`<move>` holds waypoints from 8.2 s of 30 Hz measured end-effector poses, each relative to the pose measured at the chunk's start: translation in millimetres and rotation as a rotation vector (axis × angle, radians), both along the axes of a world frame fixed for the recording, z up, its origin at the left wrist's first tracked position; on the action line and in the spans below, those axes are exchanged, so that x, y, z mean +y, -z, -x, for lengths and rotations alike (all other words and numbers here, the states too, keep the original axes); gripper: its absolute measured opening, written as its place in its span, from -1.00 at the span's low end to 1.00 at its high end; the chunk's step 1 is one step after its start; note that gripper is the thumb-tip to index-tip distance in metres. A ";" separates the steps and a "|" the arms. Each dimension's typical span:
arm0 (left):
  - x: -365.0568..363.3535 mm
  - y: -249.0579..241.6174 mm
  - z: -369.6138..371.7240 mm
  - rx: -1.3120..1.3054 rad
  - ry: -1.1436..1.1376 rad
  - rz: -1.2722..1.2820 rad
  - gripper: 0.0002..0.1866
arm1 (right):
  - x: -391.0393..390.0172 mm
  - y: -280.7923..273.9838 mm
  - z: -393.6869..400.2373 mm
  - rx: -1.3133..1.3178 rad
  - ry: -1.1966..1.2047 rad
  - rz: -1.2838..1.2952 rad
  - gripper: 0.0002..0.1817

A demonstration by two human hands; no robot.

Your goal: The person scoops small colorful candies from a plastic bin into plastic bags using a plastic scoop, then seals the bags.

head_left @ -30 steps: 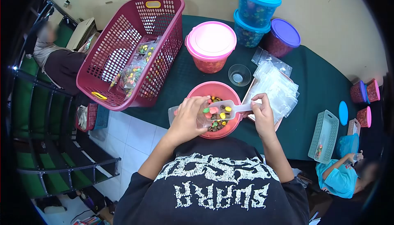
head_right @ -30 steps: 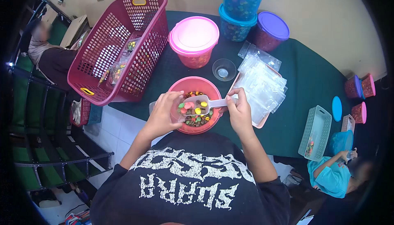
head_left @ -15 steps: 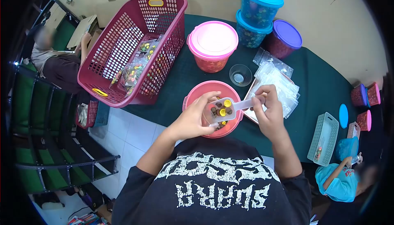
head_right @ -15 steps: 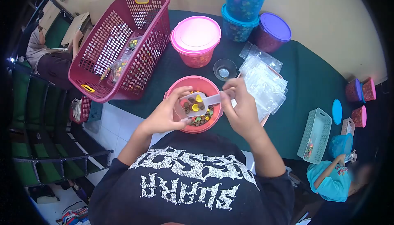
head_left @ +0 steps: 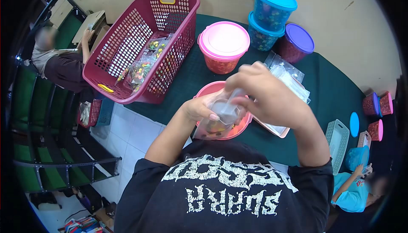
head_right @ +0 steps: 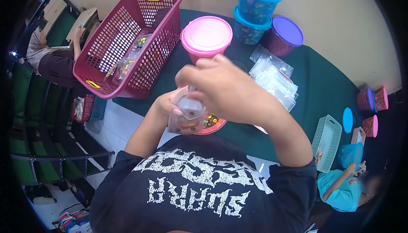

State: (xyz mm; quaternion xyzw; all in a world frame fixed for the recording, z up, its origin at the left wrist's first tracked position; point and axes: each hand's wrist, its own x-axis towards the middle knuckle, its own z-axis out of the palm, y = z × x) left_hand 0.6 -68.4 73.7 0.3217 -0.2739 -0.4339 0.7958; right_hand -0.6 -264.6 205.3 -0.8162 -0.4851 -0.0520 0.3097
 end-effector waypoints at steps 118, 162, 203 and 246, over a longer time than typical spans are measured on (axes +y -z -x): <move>22.9 -10.3 22.8 0.094 -0.167 0.020 0.01 | 12.0 -6.8 1.2 0.284 0.017 -0.395 -0.80; 69.6 70.0 -13.9 -0.168 -0.810 -0.542 -0.30 | 18.6 197.3 47.0 0.616 0.220 0.245 -0.87; 29.6 17.1 37.2 -1.136 -0.896 -1.117 -0.17 | -11.4 103.1 5.0 0.803 0.507 -0.634 -0.84; 100.3 46.4 19.1 0.037 -0.512 -0.276 -0.16 | 35.9 207.2 17.9 0.532 0.156 0.352 -0.84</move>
